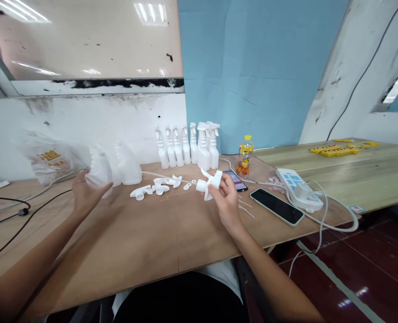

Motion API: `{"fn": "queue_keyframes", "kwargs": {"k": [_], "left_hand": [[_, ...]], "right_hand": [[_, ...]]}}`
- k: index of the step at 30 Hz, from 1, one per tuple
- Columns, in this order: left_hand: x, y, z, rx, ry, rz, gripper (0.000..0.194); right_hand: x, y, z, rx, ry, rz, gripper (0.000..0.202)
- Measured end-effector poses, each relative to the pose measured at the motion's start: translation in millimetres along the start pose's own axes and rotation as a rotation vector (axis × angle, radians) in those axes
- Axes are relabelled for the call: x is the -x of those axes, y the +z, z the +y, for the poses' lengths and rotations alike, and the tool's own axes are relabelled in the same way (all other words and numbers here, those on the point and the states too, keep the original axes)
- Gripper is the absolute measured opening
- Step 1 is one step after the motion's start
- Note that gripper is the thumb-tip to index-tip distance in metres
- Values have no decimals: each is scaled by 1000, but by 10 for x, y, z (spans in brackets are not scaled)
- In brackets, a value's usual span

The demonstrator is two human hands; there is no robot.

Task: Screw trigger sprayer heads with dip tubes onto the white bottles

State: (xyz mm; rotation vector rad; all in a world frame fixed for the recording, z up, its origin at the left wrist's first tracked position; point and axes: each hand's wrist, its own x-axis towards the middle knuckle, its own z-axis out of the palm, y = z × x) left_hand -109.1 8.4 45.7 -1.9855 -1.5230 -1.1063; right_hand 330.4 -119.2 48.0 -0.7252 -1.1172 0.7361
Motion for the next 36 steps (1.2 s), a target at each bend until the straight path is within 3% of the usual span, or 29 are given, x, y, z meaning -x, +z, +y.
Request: {"fn": "queue_keyframes", "kwargs": {"k": [4, 7, 14, 21, 25, 29, 33, 36], "left_hand": [[209, -338, 321, -106, 63, 32, 67], [343, -461, 486, -146, 110, 59, 62], [414, -418, 539, -181, 131, 47, 61], [451, -595, 732, -163, 139, 80, 67], [473, -602, 728, -135, 137, 92, 67], [502, -639, 760, -163, 237, 100, 66], [652, -767, 1091, -156, 401, 28, 73], [839, -773, 1454, -60, 453, -20, 80]], "right_hand": [[-43, -44, -58, -15, -37, 75, 36], [-57, -47, -76, 8, -24, 92, 38], [-17, -48, -16, 26, -19, 24, 38], [-21, -93, 38, 91, -34, 12, 38], [-46, -149, 47, 108, -39, 17, 38], [-47, -152, 29, 127, -47, 8, 37], [11, -63, 17, 89, -35, -35, 33], [111, 44, 47, 55, 46, -162, 32]]}}
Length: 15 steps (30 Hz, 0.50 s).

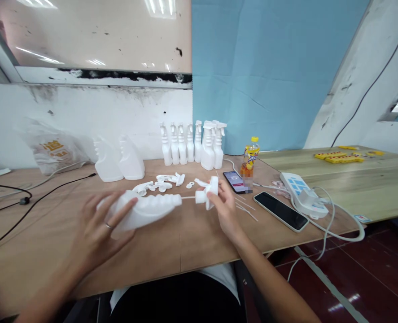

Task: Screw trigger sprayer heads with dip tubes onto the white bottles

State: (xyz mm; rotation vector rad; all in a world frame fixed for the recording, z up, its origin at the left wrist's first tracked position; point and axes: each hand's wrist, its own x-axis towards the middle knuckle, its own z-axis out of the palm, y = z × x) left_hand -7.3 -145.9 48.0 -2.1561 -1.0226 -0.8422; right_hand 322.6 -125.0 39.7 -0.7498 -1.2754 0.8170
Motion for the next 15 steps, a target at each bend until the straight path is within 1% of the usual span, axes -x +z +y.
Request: {"fn": "queue_keyframes", "kwargs": {"k": [2, 3, 5, 6, 8, 11, 13, 15], "left_hand": [[19, 52, 214, 65, 8, -37, 80], [33, 89, 283, 89, 1, -51, 80], [68, 159, 343, 118, -25, -73, 78], [89, 183, 342, 124, -41, -82, 76], [128, 202, 308, 129, -71, -96, 73], [166, 178, 250, 153, -92, -93, 71], [172, 157, 234, 177, -84, -75, 70], [167, 144, 233, 191, -61, -57, 70]], "right_hand": [[64, 77, 29, 34, 43, -107, 32], [93, 108, 43, 69, 49, -148, 31], [136, 150, 61, 138, 49, -211, 30], [149, 161, 66, 161, 54, -241, 31], [161, 166, 67, 171, 74, -300, 39], [158, 156, 69, 162, 107, -360, 51], [156, 153, 83, 157, 115, -383, 50], [160, 157, 109, 162, 133, -387, 43]]}}
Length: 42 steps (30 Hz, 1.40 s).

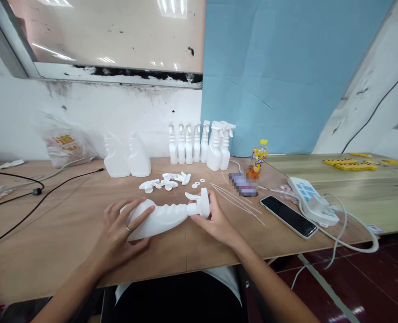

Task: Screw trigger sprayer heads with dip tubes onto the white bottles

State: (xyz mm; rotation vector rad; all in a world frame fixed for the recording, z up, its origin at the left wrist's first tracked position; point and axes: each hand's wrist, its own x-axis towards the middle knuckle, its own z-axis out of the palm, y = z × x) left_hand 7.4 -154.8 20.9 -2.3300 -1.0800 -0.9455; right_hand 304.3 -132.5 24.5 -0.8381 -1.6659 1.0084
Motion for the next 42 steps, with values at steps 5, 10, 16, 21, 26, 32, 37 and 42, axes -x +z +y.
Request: {"fn": "queue_keyframes", "kwargs": {"k": [5, 10, 16, 21, 26, 32, 37, 42], "left_hand": [[-11, -6, 4, -8, 23, 13, 68], [-5, -17, 3, -8, 34, 22, 67], [-3, -12, -1, -22, 31, 24, 66], [-6, -17, 9, -24, 30, 26, 65], [-22, -14, 14, -4, 19, 21, 65], [-17, -18, 18, 15, 21, 12, 65], [-19, -38, 19, 3, 26, 10, 64], [-7, -47, 26, 32, 25, 23, 65]], "right_hand": [[15, 28, 29, 92, -21, 54, 41], [33, 18, 9, 100, 12, 45, 40], [21, 42, 41, 115, 20, 29, 46], [13, 49, 33, 90, 9, 4, 55], [17, 53, 15, 54, 55, 36, 48], [23, 47, 25, 97, -37, 83, 49], [5, 40, -5, 136, 14, 90, 53], [-15, 49, -75, 57, 160, 70, 42]]}}
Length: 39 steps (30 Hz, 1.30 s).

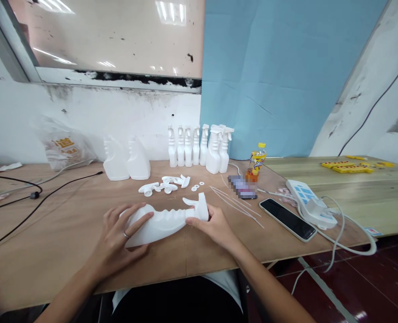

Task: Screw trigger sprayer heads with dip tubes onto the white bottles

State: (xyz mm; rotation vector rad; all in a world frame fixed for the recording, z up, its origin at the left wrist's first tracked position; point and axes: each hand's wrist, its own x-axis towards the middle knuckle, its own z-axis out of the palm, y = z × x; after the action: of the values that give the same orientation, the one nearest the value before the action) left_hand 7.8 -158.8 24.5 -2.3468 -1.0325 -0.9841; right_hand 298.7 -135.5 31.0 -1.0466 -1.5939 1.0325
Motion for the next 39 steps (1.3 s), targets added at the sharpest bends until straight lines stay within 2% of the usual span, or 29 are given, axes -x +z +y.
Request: {"fn": "queue_keyframes", "kwargs": {"k": [5, 11, 17, 22, 27, 32, 36, 39], "left_hand": [[21, 20, 25, 8, -8, -28, 64], [-1, 3, 12, -12, -16, -30, 65], [-18, -5, 7, -21, -13, -26, 61], [-1, 3, 5, -56, -13, -27, 59], [-154, 56, 165, -94, 32, -68, 73], [-350, 156, 355, -108, 107, -119, 71], [-377, 185, 370, -143, 94, -184, 74], [-340, 209, 338, -146, 135, -165, 69]], "right_hand": [[0, 10, 10, 7, 20, 22, 39], [-22, 29, 113, 23, 1, -35, 41], [-32, 11, 259, 53, -46, 18, 42], [-44, 4, 259, 43, -60, 16, 41], [12, 135, 208, 61, -67, -23, 45], [42, 197, 192, 45, -49, -79, 43], [31, 166, 192, 73, -34, -78, 42], [35, 176, 201, 71, 9, -94, 40]]}}
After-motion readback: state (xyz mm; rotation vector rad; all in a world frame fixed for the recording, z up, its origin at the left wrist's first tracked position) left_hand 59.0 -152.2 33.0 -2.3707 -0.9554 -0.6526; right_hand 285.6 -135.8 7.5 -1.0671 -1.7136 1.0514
